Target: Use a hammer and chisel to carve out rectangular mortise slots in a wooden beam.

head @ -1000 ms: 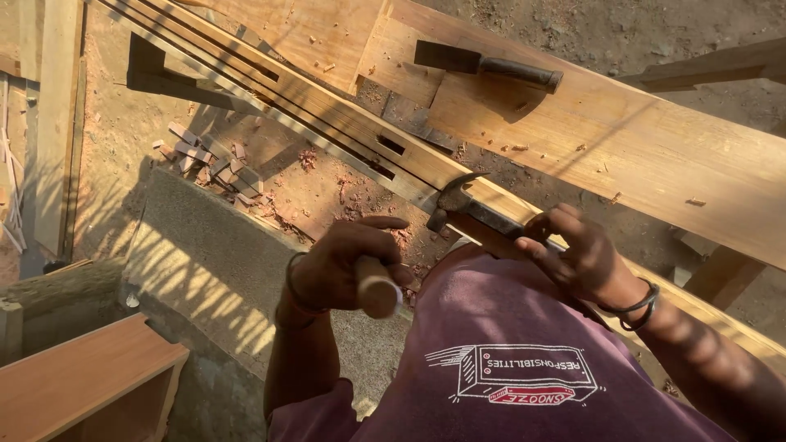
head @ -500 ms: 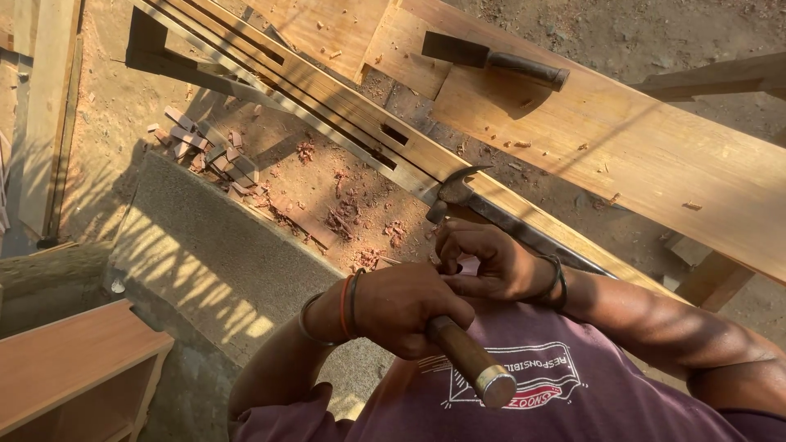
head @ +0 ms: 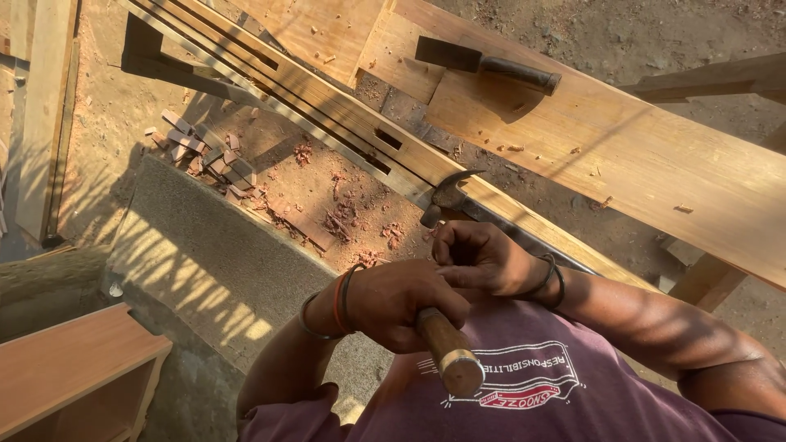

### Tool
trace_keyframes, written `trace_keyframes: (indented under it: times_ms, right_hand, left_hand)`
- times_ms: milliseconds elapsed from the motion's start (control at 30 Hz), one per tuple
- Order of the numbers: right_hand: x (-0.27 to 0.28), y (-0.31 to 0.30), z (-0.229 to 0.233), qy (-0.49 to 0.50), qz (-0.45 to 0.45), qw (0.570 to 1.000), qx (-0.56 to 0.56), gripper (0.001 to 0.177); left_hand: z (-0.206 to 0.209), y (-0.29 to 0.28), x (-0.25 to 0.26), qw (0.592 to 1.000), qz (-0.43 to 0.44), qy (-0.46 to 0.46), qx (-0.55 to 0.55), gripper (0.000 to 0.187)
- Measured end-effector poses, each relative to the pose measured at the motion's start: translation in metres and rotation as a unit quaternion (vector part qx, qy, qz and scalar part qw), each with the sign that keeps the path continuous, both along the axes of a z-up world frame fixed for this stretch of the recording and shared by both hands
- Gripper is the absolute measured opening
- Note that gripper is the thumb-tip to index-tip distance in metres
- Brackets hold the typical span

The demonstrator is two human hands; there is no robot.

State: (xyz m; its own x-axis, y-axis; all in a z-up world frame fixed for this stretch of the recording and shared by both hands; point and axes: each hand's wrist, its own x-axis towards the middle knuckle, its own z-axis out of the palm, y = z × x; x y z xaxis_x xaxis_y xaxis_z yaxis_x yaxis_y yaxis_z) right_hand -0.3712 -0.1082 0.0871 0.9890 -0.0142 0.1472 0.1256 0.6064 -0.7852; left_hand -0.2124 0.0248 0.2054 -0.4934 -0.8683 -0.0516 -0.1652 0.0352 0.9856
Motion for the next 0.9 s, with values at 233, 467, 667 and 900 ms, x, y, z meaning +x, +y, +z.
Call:
trace_keyframes:
  times_ms: [233,467,667,900]
  right_hand:
    - [-0.036,-0.029,-0.029,0.115,-0.189,0.912,-0.346,0.020]
    - [-0.102,-0.062,-0.025,0.175,-0.063,0.637,-0.748,0.052]
    - [-0.156,-0.075,-0.084,0.251,0.032,0.573,-0.780,0.027]
    - [-0.105,-0.090,-0.026,0.376,0.074,0.549,-0.743,0.037]
  left_hand:
    - [-0.015,0.002,0.033,0.964,0.234,0.082,-0.097,0.023]
    - [-0.060,-0.014,0.113,0.716,0.613,0.115,-0.314,0.020]
    - [-0.112,-0.045,0.157,0.712,0.617,0.108,-0.317,0.020]
    - [-0.126,-0.067,0.174,0.669,0.692,0.086,-0.258,0.043]
